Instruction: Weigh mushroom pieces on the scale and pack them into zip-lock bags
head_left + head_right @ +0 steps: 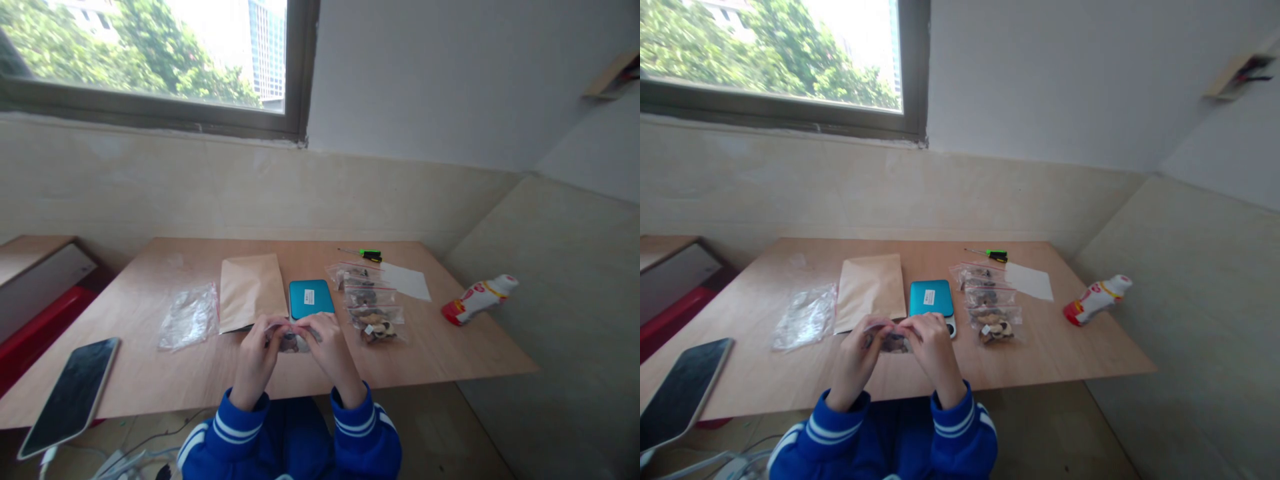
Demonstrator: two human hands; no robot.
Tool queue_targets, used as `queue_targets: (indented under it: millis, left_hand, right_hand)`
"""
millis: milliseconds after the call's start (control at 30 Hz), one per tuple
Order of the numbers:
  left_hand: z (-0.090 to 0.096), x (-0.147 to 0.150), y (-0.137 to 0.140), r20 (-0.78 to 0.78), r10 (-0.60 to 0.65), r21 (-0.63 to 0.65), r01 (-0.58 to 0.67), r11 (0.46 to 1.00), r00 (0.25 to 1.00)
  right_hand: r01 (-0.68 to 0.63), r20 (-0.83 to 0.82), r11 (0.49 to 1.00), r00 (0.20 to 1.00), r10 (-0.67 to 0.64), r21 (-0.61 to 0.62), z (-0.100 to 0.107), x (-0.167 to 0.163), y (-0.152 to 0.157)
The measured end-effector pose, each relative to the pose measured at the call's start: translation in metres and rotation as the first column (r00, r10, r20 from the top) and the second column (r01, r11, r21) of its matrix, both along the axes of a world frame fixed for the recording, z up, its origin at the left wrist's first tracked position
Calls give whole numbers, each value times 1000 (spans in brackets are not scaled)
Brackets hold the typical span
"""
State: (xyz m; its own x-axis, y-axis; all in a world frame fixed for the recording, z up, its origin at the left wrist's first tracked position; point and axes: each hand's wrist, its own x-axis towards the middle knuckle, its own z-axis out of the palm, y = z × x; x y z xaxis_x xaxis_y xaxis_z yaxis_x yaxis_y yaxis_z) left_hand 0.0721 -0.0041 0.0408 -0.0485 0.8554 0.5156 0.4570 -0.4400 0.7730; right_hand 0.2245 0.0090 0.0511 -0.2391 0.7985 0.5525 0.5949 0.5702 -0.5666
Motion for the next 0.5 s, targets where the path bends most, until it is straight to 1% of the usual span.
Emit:
queue_targets:
  millis: [133, 233, 367, 433, 500]
  left_hand:
    - [0, -2, -1, 32, -26, -33, 27, 999, 999]
    - [2, -1, -3, 62, -46, -51, 49, 998, 997]
    - [9, 0, -5, 96, -100, -81, 108, 991, 990]
    - [11, -2, -5, 111, -122, -88, 132, 987, 986]
    - [11, -5, -5, 119, -114, -75, 123, 990, 986]
  right_hand:
    - [42, 19, 999, 999, -42, 33, -3, 0, 0]
    - [94, -15, 993, 996, -93, 74, -6, -2, -1]
    - [128, -76, 988, 990, -121, 90, -6, -4, -2]
    - [121, -102, 989, 988, -112, 89, -5, -3, -1]
    - [78, -103, 995, 992, -70, 69, -4, 0, 0]
